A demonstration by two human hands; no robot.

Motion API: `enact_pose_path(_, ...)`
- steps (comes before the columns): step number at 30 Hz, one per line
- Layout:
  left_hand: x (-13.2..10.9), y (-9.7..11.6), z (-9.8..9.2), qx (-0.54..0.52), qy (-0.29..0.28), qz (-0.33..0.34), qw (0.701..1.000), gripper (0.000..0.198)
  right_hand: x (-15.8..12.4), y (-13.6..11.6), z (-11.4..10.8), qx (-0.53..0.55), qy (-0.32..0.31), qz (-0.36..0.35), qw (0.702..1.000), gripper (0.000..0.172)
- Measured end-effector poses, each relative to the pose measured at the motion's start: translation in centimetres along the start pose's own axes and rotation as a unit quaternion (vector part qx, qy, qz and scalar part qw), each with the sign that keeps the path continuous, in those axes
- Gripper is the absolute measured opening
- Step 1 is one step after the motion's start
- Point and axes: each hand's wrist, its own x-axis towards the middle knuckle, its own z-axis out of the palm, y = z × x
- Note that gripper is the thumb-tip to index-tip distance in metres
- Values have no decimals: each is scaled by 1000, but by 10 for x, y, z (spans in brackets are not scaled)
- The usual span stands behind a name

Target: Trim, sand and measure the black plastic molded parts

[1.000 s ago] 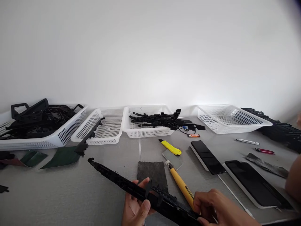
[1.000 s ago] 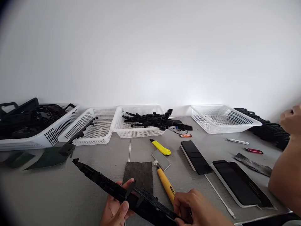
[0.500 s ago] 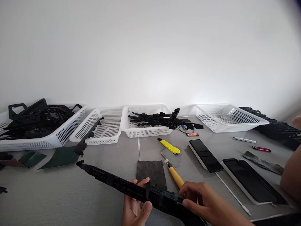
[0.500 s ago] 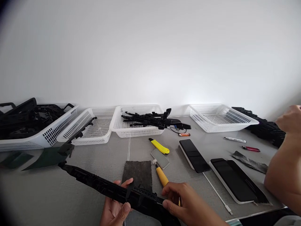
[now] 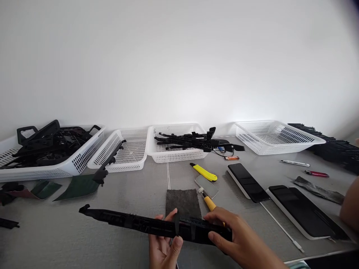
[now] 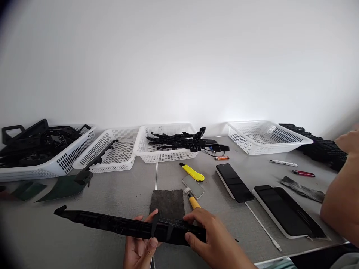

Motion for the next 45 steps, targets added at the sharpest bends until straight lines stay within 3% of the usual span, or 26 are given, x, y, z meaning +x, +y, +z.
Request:
enact_pose_path(9, -3, 8, 3, 7, 16, -41, 999, 83, 2, -3, 2, -9, 48, -45, 998, 34)
enact_pose_path(15, -1, 10, 3, 18, 13, -45, 999, 81, 1, 7, 4, -17, 50, -31, 998, 42)
enact_pose_path(21, -1, 10, 4, 21, 15, -42, 999, 81, 3, 3, 2, -40, 51, -39, 997, 24)
enact_pose_path(25, 0, 10, 3, 7, 14, -50, 999, 77, 2, -1, -1, -30, 54, -44, 997, 22)
enact_pose_path(45, 2, 17, 8, 29, 15, -72, 997, 78, 11, 9, 0, 51, 71, -28, 996, 32)
